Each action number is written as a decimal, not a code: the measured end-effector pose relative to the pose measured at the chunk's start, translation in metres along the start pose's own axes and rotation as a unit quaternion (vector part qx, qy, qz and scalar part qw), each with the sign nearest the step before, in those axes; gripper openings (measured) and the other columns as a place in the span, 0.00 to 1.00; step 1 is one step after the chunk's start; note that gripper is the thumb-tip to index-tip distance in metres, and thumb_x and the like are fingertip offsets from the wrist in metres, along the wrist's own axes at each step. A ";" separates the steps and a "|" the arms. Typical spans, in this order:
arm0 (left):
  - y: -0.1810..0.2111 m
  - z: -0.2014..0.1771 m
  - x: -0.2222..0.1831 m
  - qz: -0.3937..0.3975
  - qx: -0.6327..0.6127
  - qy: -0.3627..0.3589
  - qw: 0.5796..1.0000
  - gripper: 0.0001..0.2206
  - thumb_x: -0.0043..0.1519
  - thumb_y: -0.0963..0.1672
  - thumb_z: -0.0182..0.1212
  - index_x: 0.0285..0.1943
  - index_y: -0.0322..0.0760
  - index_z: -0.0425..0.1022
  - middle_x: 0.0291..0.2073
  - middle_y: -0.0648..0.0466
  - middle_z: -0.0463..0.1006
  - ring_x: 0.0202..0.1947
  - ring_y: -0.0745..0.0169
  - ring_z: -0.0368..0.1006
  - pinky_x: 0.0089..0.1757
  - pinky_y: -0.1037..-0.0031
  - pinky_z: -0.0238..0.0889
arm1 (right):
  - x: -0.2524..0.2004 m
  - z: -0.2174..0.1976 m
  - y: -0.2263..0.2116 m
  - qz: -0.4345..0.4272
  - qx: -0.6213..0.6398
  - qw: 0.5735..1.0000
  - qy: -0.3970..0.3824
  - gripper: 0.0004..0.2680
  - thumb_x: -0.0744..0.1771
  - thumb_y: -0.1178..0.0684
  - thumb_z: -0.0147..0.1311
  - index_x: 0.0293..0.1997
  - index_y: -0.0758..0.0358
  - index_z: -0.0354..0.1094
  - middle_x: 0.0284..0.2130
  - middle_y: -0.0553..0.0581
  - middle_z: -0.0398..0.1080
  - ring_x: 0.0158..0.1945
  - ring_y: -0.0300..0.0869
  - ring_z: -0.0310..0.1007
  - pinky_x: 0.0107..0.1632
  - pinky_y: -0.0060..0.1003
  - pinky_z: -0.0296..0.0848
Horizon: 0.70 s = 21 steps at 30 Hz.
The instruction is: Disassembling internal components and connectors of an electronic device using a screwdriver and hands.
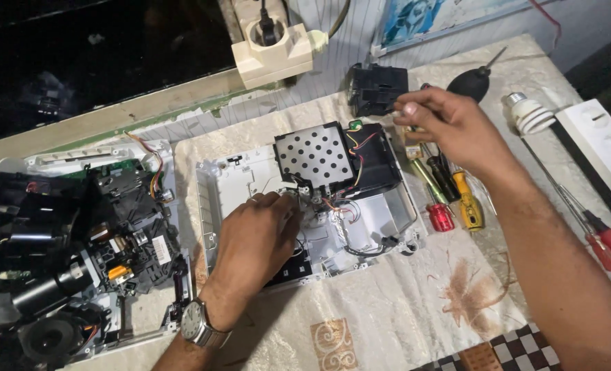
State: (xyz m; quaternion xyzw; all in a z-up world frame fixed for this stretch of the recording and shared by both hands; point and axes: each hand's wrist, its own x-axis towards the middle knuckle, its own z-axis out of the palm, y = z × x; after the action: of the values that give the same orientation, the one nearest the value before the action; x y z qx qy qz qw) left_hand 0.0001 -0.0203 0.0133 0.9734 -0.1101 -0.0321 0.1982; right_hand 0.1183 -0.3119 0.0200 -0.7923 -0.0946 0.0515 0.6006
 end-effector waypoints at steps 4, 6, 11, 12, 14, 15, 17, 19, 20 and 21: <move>0.000 0.004 0.000 -0.001 -0.003 -0.002 1.000 0.08 0.60 0.43 0.59 0.41 0.39 0.83 0.29 0.49 0.82 0.34 0.45 0.79 0.34 0.62 0.71 | 0.004 -0.023 0.007 -0.009 -0.008 1.000 0.022 0.11 0.69 0.59 0.60 0.57 0.71 0.69 0.47 0.63 0.74 0.47 0.46 0.78 0.49 0.40 0.81; 0.004 0.001 0.000 -0.005 -0.002 -0.002 1.000 0.08 0.60 0.42 0.58 0.43 0.39 0.83 0.30 0.49 0.83 0.35 0.46 0.80 0.34 0.62 0.72 | -0.003 -0.024 0.003 -0.007 -0.037 0.999 0.022 0.10 0.67 0.64 0.59 0.54 0.74 0.69 0.41 0.64 0.74 0.41 0.45 0.78 0.46 0.40 0.82; 0.007 0.005 0.000 -0.011 -0.019 0.002 1.000 0.08 0.63 0.44 0.57 0.46 0.41 0.81 0.33 0.52 0.83 0.29 0.51 0.79 0.27 0.64 0.72 | 0.012 -0.023 0.035 -0.038 -0.268 0.962 -0.023 0.06 0.66 0.56 0.63 0.46 0.57 0.78 0.32 0.54 0.76 0.33 0.39 0.74 0.40 0.37 0.74; 0.004 0.007 -0.001 -0.007 -0.023 0.012 1.000 0.08 0.66 0.45 0.56 0.49 0.43 0.79 0.35 0.55 0.82 0.23 0.57 0.78 0.21 0.67 0.73 | 0.015 -0.019 0.043 -0.065 -0.336 0.937 -0.065 0.06 0.66 0.54 0.63 0.45 0.56 0.78 0.39 0.52 0.75 0.39 0.40 0.72 0.45 0.40 0.72; 0.006 0.006 -0.001 -0.005 -0.022 0.019 1.000 0.08 0.65 0.45 0.57 0.48 0.43 0.79 0.36 0.55 0.82 0.24 0.55 0.78 0.22 0.63 0.72 | 0.022 -0.020 0.062 -0.093 -0.388 0.913 -0.085 0.06 0.67 0.53 0.62 0.47 0.57 0.78 0.38 0.52 0.74 0.42 0.44 0.72 0.46 0.43 0.70; 0.006 0.005 0.000 -0.004 -0.021 0.026 0.999 0.07 0.65 0.44 0.57 0.47 0.42 0.79 0.36 0.55 0.82 0.24 0.54 0.78 0.23 0.59 0.72 | 0.025 -0.021 0.071 -0.121 -0.440 0.884 -0.106 0.07 0.67 0.52 0.60 0.48 0.57 0.77 0.37 0.53 0.73 0.45 0.48 0.72 0.47 0.46 0.69; 0.006 0.006 0.000 0.001 -0.022 0.026 0.999 0.08 0.65 0.45 0.57 0.47 0.42 0.79 0.35 0.55 0.82 0.23 0.56 0.77 0.22 0.62 0.72 | 0.025 -0.022 0.072 -0.110 -0.460 0.875 -0.105 0.07 0.67 0.51 0.61 0.46 0.56 0.78 0.37 0.53 0.70 0.46 0.48 0.71 0.46 0.46 0.68; 0.008 0.005 -0.002 0.001 -0.025 0.026 0.999 0.08 0.66 0.45 0.56 0.47 0.41 0.79 0.35 0.55 0.82 0.21 0.58 0.76 0.21 0.64 0.72 | 0.026 -0.020 0.075 -0.100 -0.480 0.865 -0.108 0.06 0.66 0.50 0.61 0.45 0.55 0.79 0.36 0.53 0.68 0.47 0.48 0.69 0.46 0.46 0.68; 0.011 0.001 -0.002 -0.007 -0.011 0.017 1.000 0.08 0.64 0.44 0.57 0.45 0.41 0.81 0.32 0.53 0.82 0.27 0.52 0.78 0.26 0.63 0.72 | 0.027 -0.020 0.079 -0.100 -0.504 0.853 -0.095 0.05 0.65 0.48 0.61 0.41 0.52 0.79 0.38 0.52 0.70 0.49 0.49 0.71 0.49 0.45 0.71; 0.014 -0.002 -0.002 -0.015 0.003 0.008 1.000 0.08 0.61 0.43 0.58 0.43 0.40 0.82 0.30 0.50 0.82 0.33 0.45 0.80 0.31 0.61 0.72 | 0.028 -0.019 0.082 -0.100 -0.527 0.840 -0.083 0.05 0.64 0.46 0.61 0.36 0.49 0.80 0.39 0.51 0.72 0.51 0.50 0.73 0.53 0.46 0.73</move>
State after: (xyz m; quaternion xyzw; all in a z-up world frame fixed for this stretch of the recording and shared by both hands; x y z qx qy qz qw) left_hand -0.0047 -0.0315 0.0208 0.9759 -0.0942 -0.0265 0.1953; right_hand 0.1563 -0.3454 -0.0528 -0.9682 -0.2357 -0.0014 0.0839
